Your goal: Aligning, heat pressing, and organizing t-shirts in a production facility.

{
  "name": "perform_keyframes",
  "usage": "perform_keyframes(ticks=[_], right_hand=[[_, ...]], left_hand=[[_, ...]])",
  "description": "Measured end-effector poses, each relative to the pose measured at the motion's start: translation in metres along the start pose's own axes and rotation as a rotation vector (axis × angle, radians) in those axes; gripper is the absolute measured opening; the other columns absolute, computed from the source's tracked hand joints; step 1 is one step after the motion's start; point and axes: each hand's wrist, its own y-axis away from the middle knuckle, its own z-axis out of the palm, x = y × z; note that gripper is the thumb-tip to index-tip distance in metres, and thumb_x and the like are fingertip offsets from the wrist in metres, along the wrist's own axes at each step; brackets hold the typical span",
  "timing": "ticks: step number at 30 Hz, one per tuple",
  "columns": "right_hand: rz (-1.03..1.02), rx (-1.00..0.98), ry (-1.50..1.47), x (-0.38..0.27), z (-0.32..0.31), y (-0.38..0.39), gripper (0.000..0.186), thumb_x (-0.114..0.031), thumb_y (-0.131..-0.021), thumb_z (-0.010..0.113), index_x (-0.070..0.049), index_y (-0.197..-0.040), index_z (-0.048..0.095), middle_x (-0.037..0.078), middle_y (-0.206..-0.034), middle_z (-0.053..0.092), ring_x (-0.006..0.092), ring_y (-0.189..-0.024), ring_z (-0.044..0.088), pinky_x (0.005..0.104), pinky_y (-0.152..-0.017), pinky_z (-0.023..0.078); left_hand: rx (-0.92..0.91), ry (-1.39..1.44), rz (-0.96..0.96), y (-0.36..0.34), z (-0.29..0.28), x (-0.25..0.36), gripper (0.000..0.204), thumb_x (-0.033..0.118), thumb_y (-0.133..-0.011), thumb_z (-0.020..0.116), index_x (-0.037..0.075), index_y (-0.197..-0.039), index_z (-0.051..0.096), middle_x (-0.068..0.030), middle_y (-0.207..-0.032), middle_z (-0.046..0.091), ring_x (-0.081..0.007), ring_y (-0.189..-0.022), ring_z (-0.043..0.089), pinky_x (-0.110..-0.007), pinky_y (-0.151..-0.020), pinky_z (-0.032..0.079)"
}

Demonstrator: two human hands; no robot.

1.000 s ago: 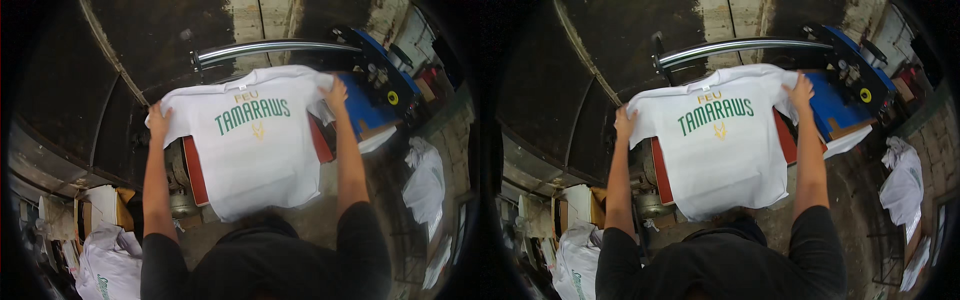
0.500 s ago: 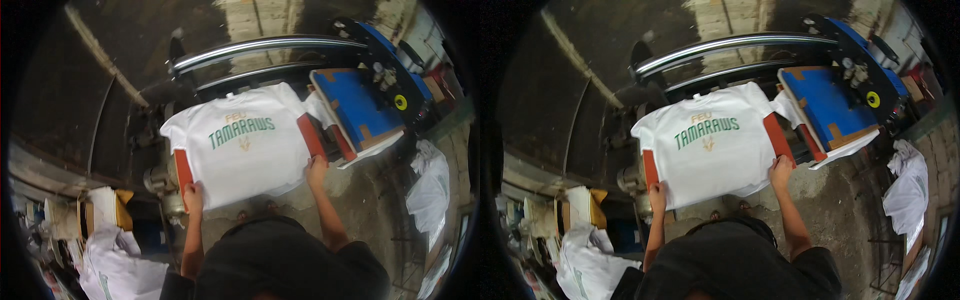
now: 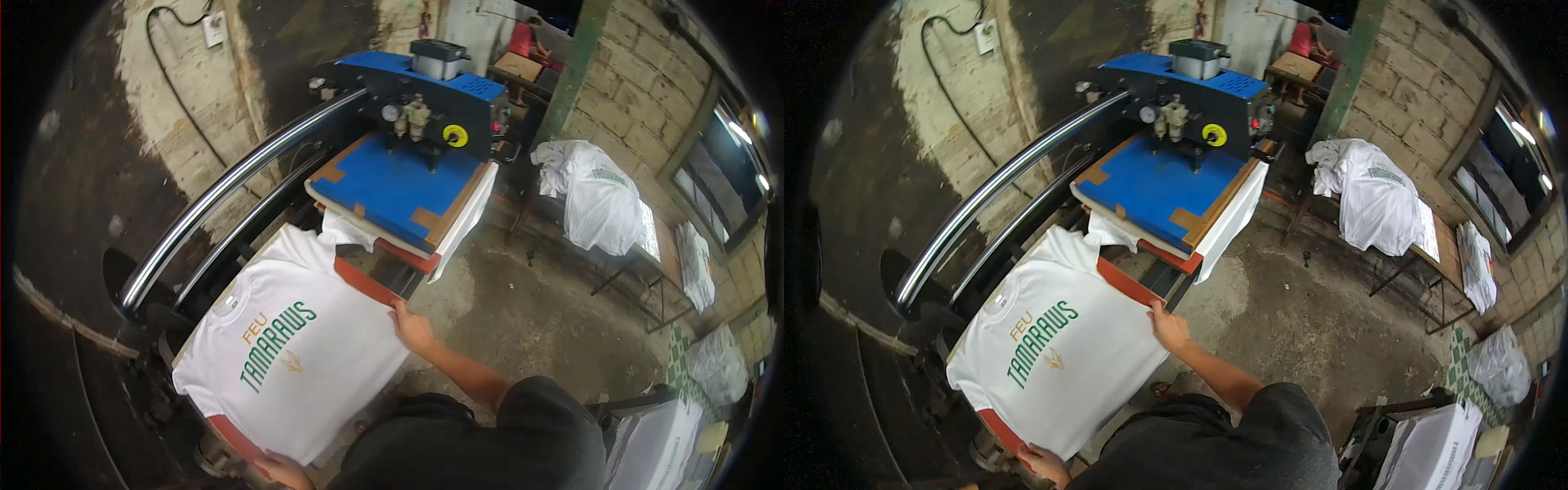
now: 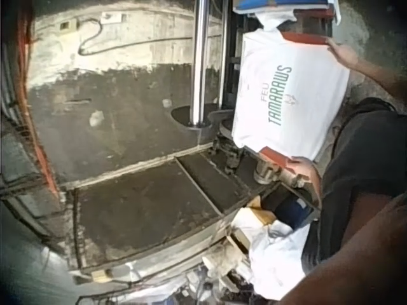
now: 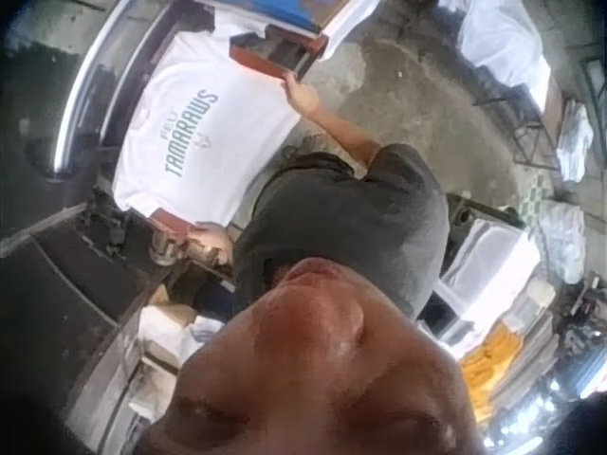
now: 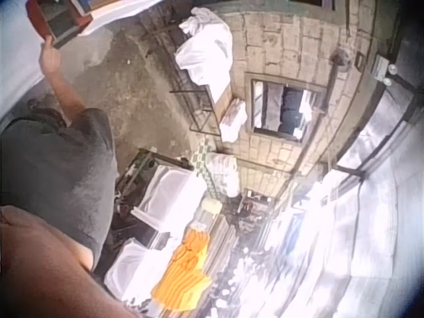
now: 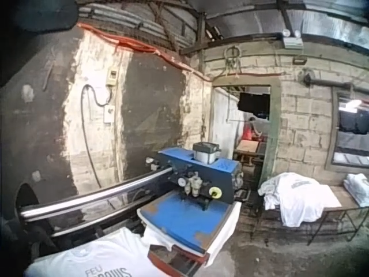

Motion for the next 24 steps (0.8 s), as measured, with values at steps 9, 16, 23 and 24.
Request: perform_keyframes(ticks=[9,16,23,24], right_hand=[[-0.244,0.164,0.093,-0.012,-0.010,-0.005,0.038,-0.008,-0.078,0.057,0.001,-0.114,0.047,0.020,-0.115,0.049,0.0350,-0.102,0.047,0.0436,-0.086,0.036],[-0.676,-0.156,-0.220,-0.138,0.086,-0.006,0.051,-0.020,-0.081,0.056,-0.006,-0.128,0.042,0.015,-0.133,0.041,0.0349,-0.123,0.035,0.0468,-0.100,0.027],[-0.580,-0.183,0.264,-0.077,0.090,-0.101,0.049,-0.034,-0.088,0.047,-0.019,-0.134,0.036,0.005,-0.141,0.032,0.0293,-0.129,0.028,0.0552,-0.103,0.018],[-0.508,-0.152,0.440,-0.064,0.081,-0.118,0.049,-0.035,-0.090,0.044,-0.020,-0.136,0.034,0.005,-0.143,0.029,0.0283,-0.130,0.026,0.0545,-0.104,0.016]], left_hand=[[0.041,0.101,0.368,-0.023,-0.017,0.032,0.047,0.007,-0.072,0.058,0.000,-0.118,0.048,-0.0181,-0.111,0.055,-0.0342,-0.101,0.052,-0.041,-0.091,0.038],[-0.301,-0.076,0.573,-0.041,0.095,0.123,0.053,0.027,-0.087,0.049,0.013,-0.135,0.034,-0.0156,-0.139,0.031,-0.0314,-0.130,0.026,-0.051,-0.105,0.016],[-0.202,-0.400,0.373,-0.115,0.082,0.050,0.052,0.036,-0.091,0.038,0.021,-0.139,0.025,-0.0078,-0.146,0.020,-0.0269,-0.134,0.019,-0.055,-0.105,0.012],[-0.142,-0.382,0.408,-0.125,0.079,0.042,0.052,0.036,-0.091,0.038,0.021,-0.139,0.025,-0.0078,-0.146,0.020,-0.0269,-0.134,0.019,-0.055,-0.105,0.012]])
